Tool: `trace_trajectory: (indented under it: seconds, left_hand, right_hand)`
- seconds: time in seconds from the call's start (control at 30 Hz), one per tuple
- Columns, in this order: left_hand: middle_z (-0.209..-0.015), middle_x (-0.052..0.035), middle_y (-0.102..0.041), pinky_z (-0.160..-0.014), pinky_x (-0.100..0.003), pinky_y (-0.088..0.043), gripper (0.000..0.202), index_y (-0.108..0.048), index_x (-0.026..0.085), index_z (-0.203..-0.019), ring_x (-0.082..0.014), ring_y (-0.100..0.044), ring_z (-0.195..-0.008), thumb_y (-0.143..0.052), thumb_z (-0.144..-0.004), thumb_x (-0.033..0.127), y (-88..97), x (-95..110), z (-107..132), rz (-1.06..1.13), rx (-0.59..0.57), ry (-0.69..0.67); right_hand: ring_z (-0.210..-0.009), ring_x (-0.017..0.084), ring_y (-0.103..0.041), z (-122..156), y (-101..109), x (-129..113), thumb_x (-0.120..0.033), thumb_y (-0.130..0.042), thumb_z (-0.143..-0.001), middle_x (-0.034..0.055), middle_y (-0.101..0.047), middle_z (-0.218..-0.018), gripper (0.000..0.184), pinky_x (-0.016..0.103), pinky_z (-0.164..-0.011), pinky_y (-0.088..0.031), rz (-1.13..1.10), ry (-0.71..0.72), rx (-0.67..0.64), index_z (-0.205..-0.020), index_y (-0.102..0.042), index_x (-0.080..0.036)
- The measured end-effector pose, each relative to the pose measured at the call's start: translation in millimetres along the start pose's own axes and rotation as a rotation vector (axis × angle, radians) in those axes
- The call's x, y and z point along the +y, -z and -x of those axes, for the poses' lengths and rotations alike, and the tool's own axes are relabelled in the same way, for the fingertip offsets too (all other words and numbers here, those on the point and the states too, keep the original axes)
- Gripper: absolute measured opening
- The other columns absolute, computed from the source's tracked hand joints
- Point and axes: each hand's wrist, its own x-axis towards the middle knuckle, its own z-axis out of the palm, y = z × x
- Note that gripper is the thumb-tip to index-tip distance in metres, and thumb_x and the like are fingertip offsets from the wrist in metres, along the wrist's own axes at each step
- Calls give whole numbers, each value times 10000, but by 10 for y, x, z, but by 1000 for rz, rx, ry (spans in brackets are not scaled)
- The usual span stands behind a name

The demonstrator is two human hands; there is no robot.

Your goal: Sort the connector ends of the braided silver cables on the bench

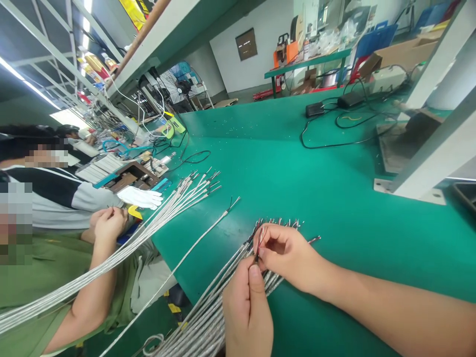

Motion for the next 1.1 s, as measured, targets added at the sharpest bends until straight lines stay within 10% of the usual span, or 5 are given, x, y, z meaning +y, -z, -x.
trace_trajectory:
  seconds: [1.1]
  left_hand:
    - [-779, -16, -577, -650, -240, -339, 363, -583, 184, -862, -134, -501, -717, -377, -976, 460, 68, -11, -16, 95, -166, -12]
  right_hand:
    - [-645, 151, -566, -3, 43, -123, -172, -641, -873, 22, -545, -834, 136, 304, -610, -447, 51, 53, -172, -756, -574, -178]
